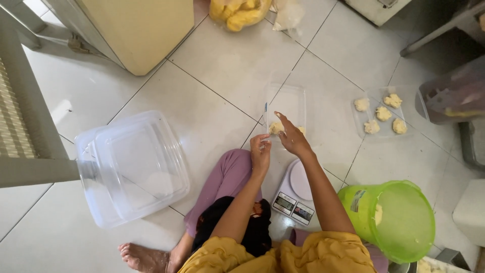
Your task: Portioning dough by weighing individual pieces on a digital scale and placing them into a container.
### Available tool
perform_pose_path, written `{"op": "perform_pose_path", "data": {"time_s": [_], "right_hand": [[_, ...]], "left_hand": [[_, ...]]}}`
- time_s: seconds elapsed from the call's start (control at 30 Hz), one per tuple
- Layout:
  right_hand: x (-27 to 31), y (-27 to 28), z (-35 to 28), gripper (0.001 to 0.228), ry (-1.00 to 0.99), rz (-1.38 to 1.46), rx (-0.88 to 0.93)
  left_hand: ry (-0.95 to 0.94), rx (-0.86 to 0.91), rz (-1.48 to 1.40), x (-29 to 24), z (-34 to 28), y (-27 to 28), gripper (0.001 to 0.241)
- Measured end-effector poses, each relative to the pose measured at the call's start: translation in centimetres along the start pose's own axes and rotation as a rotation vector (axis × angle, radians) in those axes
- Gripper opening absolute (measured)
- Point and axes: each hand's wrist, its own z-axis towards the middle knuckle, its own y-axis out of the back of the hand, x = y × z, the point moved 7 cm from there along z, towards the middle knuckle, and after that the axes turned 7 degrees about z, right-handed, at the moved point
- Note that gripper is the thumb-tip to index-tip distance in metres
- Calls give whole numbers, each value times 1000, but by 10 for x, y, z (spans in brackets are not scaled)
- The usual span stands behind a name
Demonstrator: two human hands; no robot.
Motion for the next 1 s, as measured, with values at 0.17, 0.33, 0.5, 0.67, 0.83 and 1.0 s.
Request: {"op": "perform_pose_path", "data": {"time_s": [0.17,0.33,0.5,0.67,0.83,1.0], "right_hand": [[25,29,-37,61,-4,69,-76],[-13,77,-103,49,233,273,-384],[-150,136,-220,27,178,354,-819],[-302,166,-313,15,-126,230,-859],[-395,133,-265,29,-397,123,-392],[-384,92,-221,55,-212,-7,-91]], "left_hand": [[10,-1,10,-5,-2,2,25],[-9,41,15,3,-1,2,26],[-98,47,94,-9,-4,8,28],[-371,90,332,-71,-47,-12,21],[-773,445,420,-93,-164,-124,26],[-999,1095,955,-50,-288,-237,69]]}}
